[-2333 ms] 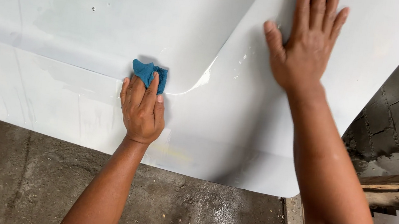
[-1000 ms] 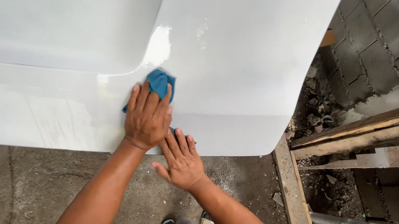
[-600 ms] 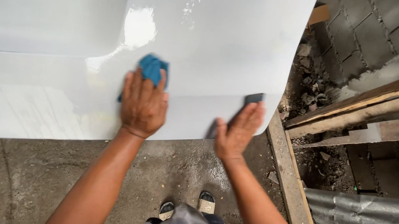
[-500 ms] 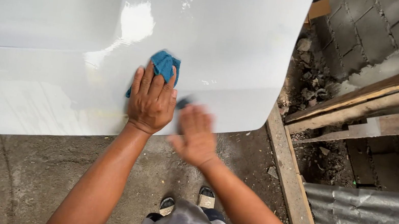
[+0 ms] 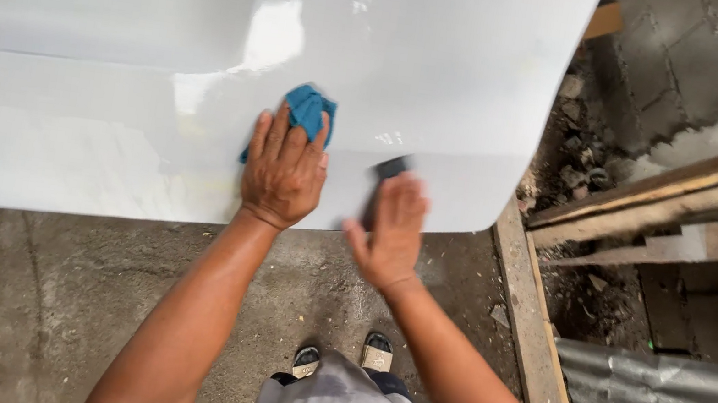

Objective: The person sands a white car part, likely a trunk lid, using a sanding block and a blue cloth. They wipe the surface with the cloth while sanding with the block, focusing on the edges and recessed areas. The person briefly dips the tools into a bucket of water before resuming the sanding process.

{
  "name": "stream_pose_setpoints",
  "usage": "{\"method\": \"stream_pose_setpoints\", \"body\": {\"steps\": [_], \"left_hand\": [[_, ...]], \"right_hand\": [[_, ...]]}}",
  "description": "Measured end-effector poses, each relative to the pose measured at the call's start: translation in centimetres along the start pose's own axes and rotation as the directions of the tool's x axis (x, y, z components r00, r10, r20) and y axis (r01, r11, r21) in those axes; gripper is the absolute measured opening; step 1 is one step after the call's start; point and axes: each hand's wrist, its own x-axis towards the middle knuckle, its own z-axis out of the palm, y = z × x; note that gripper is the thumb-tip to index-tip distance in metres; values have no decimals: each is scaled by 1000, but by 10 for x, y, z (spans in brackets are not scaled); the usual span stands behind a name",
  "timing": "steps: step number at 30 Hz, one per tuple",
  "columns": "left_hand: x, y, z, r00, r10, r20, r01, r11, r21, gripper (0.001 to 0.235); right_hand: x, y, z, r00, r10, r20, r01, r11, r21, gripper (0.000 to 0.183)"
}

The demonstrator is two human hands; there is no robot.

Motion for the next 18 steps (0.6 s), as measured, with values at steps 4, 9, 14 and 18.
{"method": "stream_pose_setpoints", "body": {"steps": [4,9,14,18], "left_hand": [[-3,-5,-5,1000,-5,25,5,1000,12,56],[-4,-3,-3,999,38,-26,-37,999,9,57],[-2,1,-1,1000,21,4,-21,1000,-3,54],[-3,-3,1,1000,30,3,-30,999,13,51]], "right_hand": [[-5,13,11,963,-158,219,170,985,-36,97],[1,110,-5,972,202,-118,-218,964,-151,90],[7,55,5,961,220,-167,-231,972,-51,91],[-8,-36,14,937,-275,216,273,961,39,93]]}}
